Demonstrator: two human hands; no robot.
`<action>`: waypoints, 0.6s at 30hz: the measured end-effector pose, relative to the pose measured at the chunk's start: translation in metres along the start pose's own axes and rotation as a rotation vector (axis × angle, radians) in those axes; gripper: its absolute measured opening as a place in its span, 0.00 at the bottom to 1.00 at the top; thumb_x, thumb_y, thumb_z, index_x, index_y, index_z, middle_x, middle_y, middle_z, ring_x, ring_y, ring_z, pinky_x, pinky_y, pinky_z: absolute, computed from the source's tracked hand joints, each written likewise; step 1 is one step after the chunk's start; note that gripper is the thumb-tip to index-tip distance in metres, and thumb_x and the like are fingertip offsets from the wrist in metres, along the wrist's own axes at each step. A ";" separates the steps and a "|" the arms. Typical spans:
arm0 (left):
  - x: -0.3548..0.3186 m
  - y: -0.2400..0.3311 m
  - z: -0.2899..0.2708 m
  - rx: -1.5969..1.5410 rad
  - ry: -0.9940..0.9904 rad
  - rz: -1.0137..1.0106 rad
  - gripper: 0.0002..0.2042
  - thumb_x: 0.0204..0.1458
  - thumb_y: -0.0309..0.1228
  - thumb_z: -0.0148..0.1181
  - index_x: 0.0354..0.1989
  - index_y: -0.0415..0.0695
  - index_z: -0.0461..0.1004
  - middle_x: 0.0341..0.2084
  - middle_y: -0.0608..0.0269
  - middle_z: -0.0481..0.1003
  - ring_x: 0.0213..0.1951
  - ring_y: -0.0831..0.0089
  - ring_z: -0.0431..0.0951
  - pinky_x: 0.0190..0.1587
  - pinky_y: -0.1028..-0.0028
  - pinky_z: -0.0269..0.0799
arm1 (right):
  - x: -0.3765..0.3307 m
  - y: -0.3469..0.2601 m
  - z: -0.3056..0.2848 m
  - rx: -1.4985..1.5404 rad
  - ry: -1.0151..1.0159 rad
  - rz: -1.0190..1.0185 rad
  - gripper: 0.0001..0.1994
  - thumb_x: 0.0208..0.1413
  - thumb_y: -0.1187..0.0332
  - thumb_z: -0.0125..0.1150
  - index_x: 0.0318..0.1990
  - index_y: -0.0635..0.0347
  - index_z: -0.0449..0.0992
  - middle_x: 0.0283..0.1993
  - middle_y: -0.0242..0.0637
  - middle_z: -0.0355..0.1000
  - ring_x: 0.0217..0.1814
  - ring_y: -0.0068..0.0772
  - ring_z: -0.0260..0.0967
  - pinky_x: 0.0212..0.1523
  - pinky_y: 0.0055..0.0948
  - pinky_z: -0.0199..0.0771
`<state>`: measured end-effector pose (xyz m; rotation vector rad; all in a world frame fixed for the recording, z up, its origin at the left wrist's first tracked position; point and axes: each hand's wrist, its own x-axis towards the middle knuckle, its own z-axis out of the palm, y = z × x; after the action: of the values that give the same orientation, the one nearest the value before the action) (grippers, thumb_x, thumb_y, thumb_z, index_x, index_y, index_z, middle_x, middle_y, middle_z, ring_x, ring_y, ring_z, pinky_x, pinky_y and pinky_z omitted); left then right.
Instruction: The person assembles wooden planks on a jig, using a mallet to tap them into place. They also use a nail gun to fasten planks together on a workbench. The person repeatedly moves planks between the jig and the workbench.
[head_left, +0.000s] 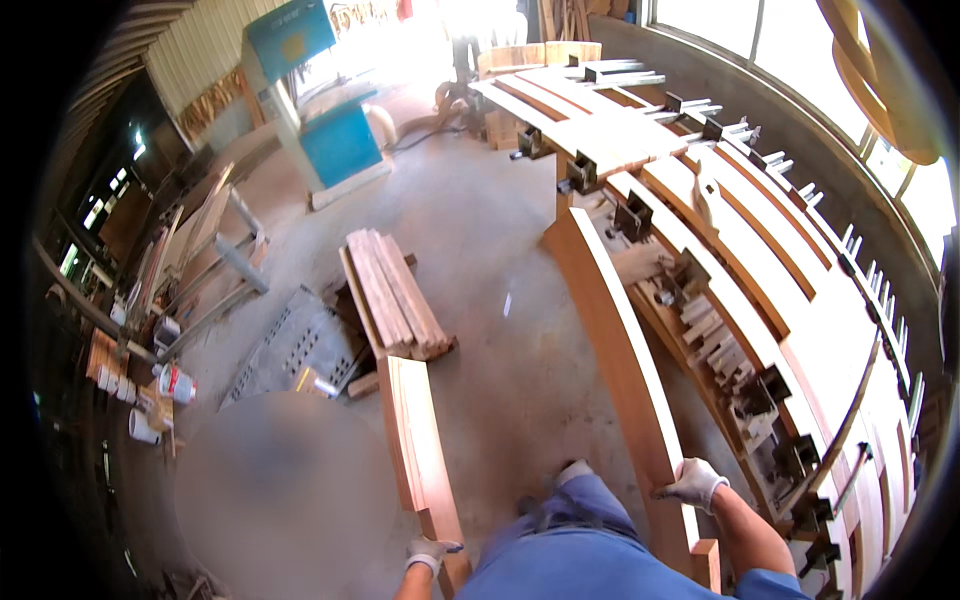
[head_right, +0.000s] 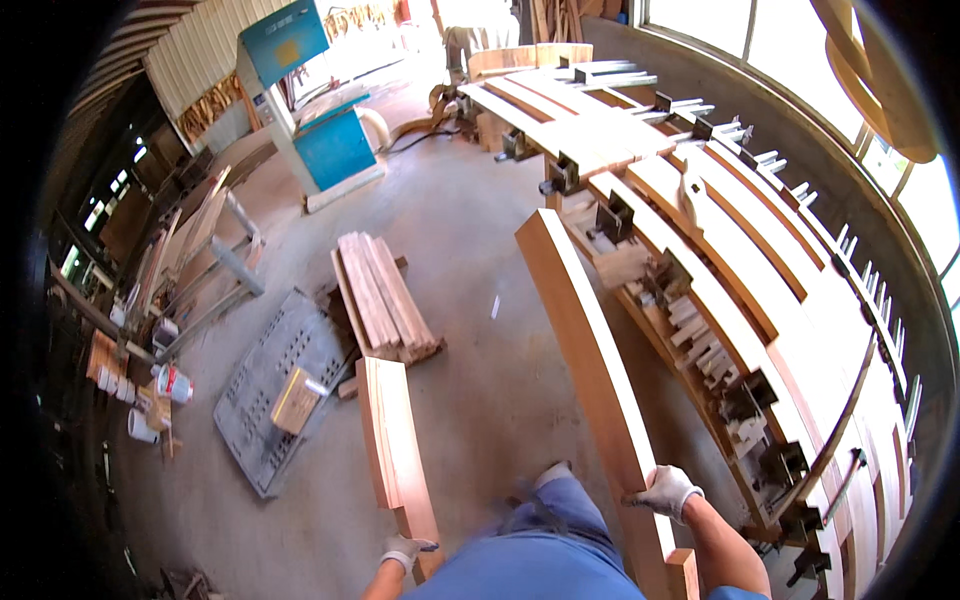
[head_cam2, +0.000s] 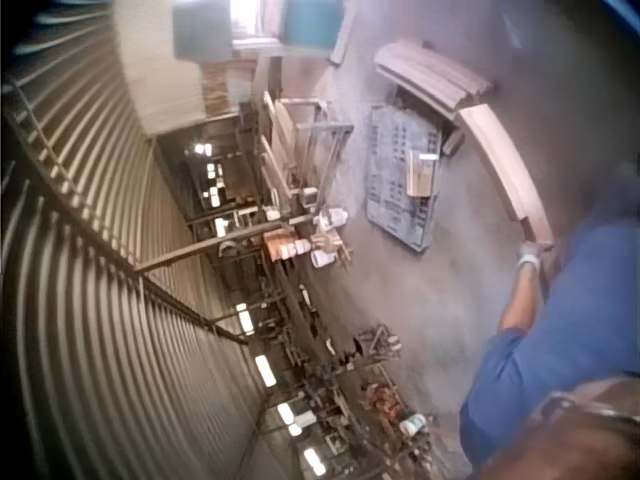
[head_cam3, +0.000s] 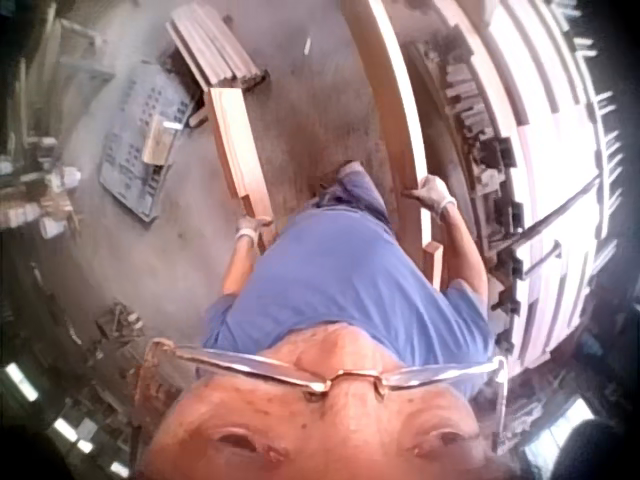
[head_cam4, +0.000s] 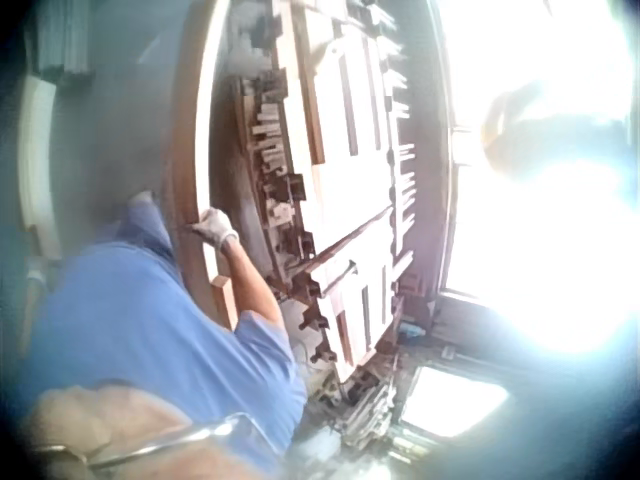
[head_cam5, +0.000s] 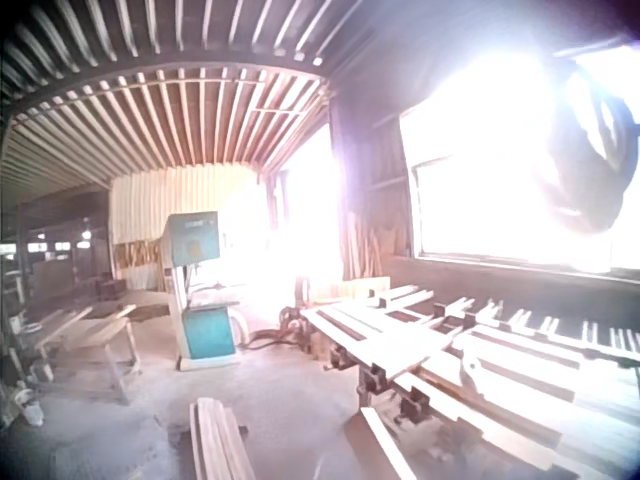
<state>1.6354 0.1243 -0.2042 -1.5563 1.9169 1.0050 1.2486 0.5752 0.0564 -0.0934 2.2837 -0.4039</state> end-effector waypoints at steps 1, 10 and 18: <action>0.014 0.040 -0.020 0.106 0.067 0.047 0.35 0.36 0.42 0.85 0.52 0.32 0.81 0.46 0.47 0.85 0.47 0.59 0.86 0.49 0.64 0.81 | 0.012 -0.011 -0.015 0.009 0.019 0.002 0.28 0.35 0.42 0.83 0.28 0.61 0.84 0.29 0.42 0.81 0.33 0.36 0.80 0.40 0.35 0.79; 0.151 0.240 -0.116 0.263 0.224 0.061 0.33 0.29 0.41 0.88 0.41 0.33 0.79 0.38 0.46 0.81 0.42 0.58 0.83 0.45 0.61 0.79 | 0.144 -0.129 -0.166 0.050 0.029 -0.086 0.34 0.36 0.35 0.79 0.34 0.60 0.84 0.33 0.44 0.82 0.38 0.41 0.81 0.43 0.35 0.79; 0.276 0.310 -0.156 0.066 0.242 0.472 0.14 0.42 0.31 0.80 0.25 0.43 0.75 0.18 0.59 0.74 0.21 0.65 0.78 0.24 0.60 0.73 | 0.236 -0.229 -0.296 0.097 0.232 -0.058 0.40 0.39 0.30 0.75 0.42 0.63 0.84 0.40 0.49 0.83 0.45 0.46 0.82 0.49 0.38 0.79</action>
<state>1.2814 -0.1412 -0.2376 -1.2597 2.5365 0.9526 0.8583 0.3897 0.1485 -0.0669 2.4893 -0.5809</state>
